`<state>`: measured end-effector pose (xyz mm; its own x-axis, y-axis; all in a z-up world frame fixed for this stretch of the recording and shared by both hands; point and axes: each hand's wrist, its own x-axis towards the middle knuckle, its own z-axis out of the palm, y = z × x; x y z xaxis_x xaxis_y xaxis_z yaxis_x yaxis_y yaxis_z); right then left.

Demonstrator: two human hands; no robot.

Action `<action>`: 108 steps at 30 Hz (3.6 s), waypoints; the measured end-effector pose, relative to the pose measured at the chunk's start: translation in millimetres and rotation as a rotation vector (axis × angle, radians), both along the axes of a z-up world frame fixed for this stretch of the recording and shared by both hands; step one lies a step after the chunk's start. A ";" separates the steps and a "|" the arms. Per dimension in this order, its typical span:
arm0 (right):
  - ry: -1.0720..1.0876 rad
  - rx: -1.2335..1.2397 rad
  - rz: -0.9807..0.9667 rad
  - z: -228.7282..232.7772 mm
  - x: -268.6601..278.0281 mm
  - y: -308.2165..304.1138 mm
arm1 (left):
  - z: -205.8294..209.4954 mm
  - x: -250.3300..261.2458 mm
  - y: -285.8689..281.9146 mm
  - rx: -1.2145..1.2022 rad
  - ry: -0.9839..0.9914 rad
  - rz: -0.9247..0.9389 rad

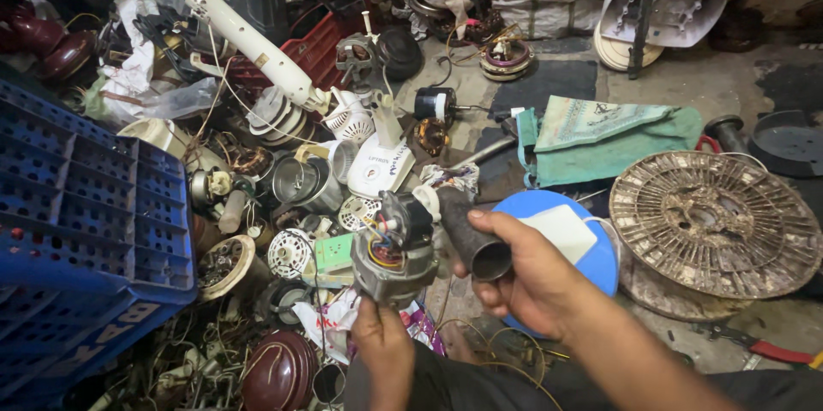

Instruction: The person is repairing a small electrical motor, likely from a fan. They use a hammer to tap the motor housing and a screwdriver to adjust internal components and wires.

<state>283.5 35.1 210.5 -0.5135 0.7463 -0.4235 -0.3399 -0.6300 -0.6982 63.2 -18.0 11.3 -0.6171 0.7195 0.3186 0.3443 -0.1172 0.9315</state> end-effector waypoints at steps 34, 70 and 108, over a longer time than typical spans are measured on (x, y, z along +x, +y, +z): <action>-0.011 0.541 -0.622 -123.1 -13.6 2.3 | 95.1 -33.0 79.0 0.088 -0.551 -0.453; 0.283 0.240 -0.238 -88.1 -51.4 5.0 | 38.1 -117.1 116.1 -0.226 0.744 -0.083; 0.127 0.261 -0.712 -124.4 10.9 41.9 | 127.6 -14.0 79.5 0.173 0.741 -0.305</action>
<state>294.4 77.0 86.1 0.0954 0.9829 -0.1578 -0.6890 -0.0492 -0.7231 49.2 61.5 138.9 0.0123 0.7250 0.6886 0.7929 -0.4266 0.4350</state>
